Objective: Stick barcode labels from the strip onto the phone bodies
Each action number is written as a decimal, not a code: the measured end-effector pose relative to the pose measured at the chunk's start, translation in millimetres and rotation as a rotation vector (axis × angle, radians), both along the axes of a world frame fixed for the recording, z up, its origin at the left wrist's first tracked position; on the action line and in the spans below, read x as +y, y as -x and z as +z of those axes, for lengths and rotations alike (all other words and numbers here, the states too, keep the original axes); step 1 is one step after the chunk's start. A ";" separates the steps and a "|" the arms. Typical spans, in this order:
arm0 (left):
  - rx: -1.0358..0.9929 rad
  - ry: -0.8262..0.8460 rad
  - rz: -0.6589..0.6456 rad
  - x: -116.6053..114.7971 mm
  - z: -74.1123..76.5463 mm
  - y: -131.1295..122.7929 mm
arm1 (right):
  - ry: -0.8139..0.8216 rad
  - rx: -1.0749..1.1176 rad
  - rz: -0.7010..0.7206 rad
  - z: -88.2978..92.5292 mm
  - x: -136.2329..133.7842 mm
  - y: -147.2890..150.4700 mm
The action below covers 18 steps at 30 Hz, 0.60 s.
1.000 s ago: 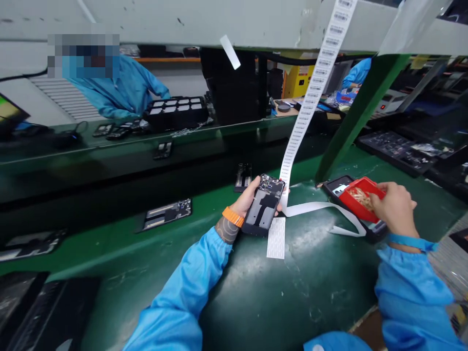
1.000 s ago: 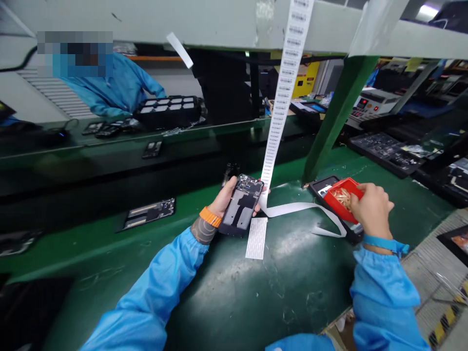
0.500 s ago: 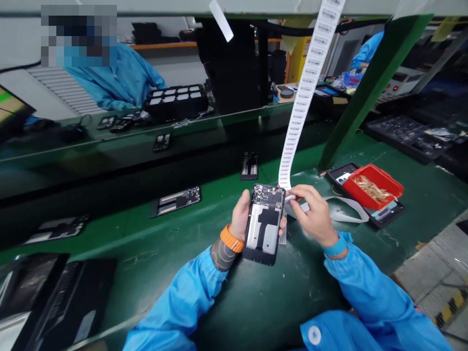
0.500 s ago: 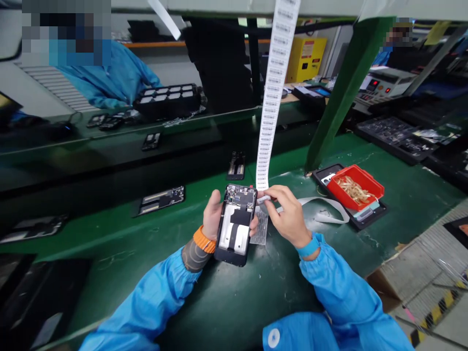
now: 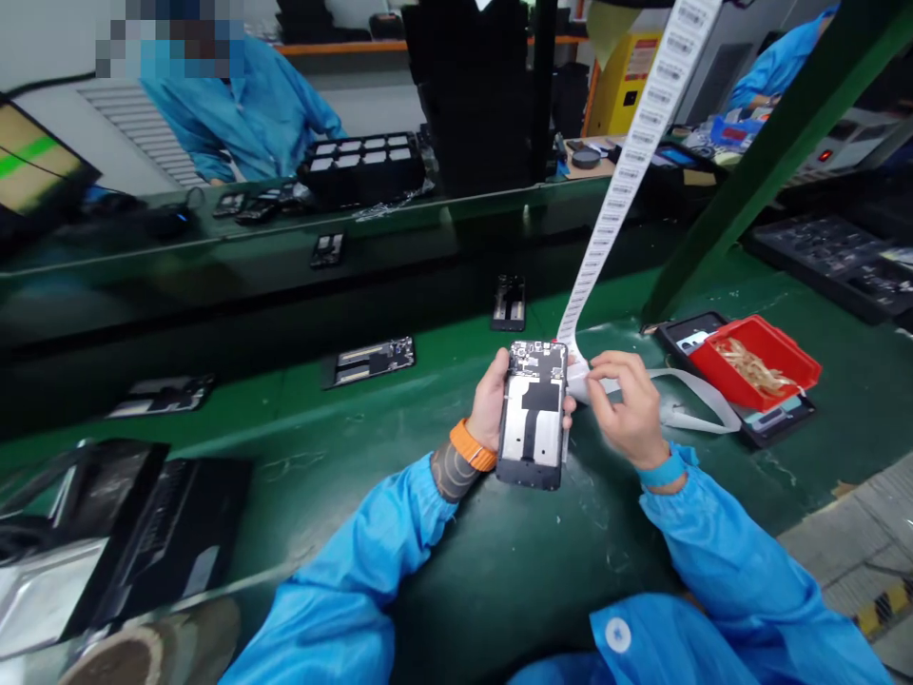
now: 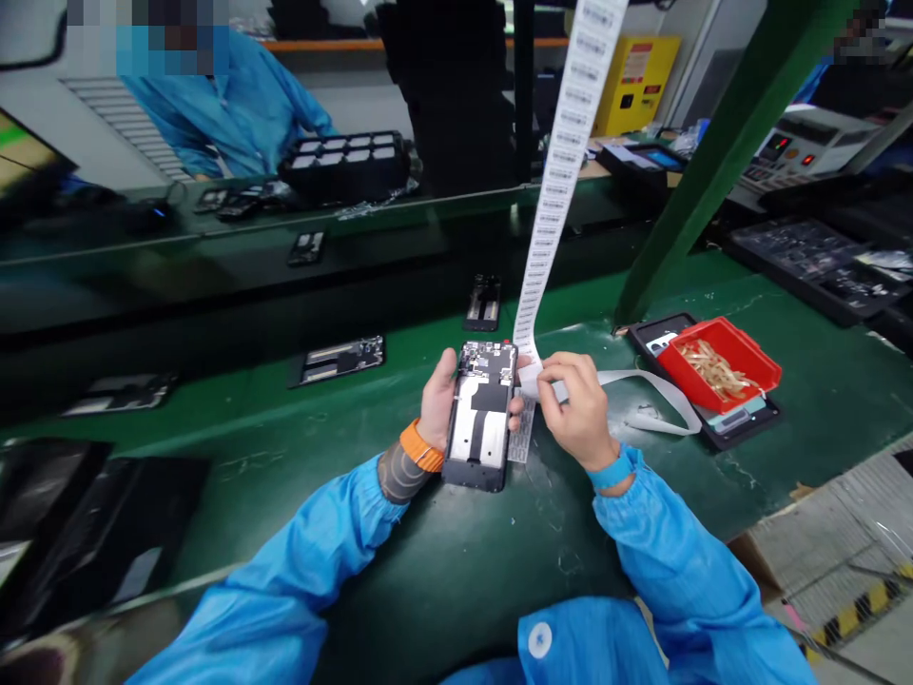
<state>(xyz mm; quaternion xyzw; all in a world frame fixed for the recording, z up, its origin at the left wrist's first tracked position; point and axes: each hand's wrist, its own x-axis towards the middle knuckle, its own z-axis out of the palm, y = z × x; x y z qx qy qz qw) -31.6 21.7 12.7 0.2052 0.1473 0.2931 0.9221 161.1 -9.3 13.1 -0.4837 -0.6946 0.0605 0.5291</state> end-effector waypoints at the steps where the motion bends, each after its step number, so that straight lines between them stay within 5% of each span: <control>1: 0.046 0.024 0.039 1.1 -0.9 0.9 | 0.046 0.094 -0.010 0.8 -0.7 -1.1; 4: 0.281 0.123 0.299 2.4 -4.1 7.6 | 0.291 0.417 0.045 3.9 -3.5 -2.3; 8: 0.389 0.284 0.660 0.3 -5.9 18.6 | 0.706 0.670 0.394 5.7 -12.2 11.4; 12: 0.127 0.280 0.580 4.0 -8.3 14.0 | 0.995 0.692 0.600 6.2 -26.8 39.0; 18: 0.021 0.129 0.441 18.2 -22.9 -16.3 | 1.045 0.499 0.551 3.8 -37.6 58.2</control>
